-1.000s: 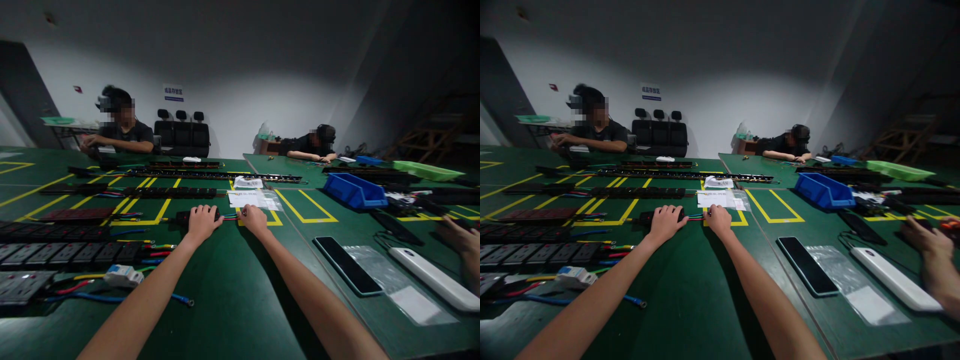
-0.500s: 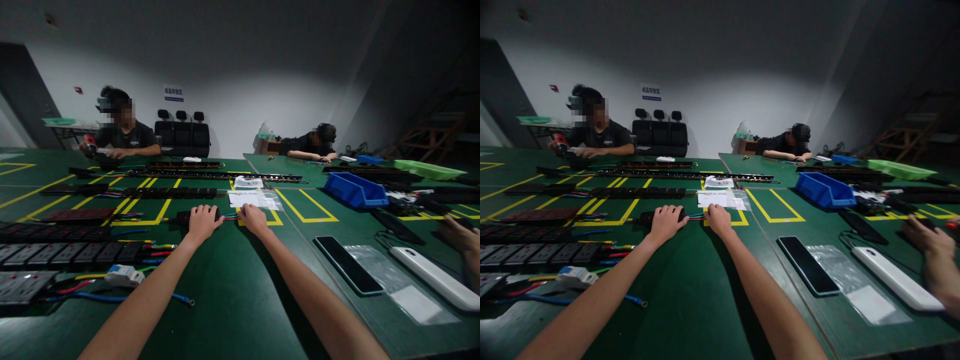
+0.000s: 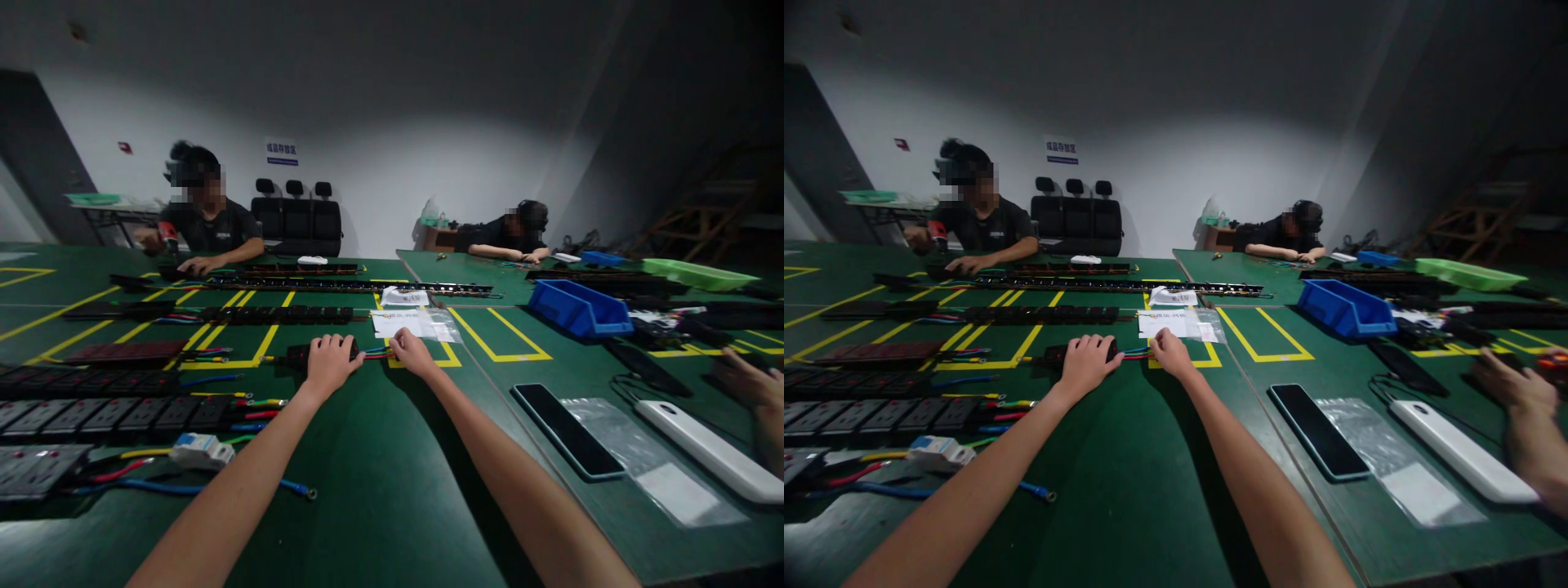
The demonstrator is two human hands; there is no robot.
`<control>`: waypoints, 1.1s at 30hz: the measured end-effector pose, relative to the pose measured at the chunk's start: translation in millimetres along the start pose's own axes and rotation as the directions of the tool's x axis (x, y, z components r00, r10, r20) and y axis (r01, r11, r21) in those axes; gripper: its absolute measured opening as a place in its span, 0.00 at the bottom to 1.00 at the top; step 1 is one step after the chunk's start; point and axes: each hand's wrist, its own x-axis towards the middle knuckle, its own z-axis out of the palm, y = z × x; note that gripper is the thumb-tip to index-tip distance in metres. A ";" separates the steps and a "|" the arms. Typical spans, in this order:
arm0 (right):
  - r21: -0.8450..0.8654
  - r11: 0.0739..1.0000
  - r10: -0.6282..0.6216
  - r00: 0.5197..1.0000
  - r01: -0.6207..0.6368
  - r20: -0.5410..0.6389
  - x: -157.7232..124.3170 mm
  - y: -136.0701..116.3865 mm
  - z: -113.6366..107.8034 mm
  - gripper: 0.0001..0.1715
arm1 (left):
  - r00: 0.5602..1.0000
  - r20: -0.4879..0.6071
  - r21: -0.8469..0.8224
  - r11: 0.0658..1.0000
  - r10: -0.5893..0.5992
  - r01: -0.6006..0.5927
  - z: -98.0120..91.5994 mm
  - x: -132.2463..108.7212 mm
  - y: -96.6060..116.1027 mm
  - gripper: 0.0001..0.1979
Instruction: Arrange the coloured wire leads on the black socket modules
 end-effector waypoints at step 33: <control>-0.127 0.992 -0.020 0.998 0.012 -0.065 1.0 -8.6 11.5 0.13 | 0.999 -0.017 0.027 0.999 0.035 -0.035 -1.9 -0.3 0.0 0.26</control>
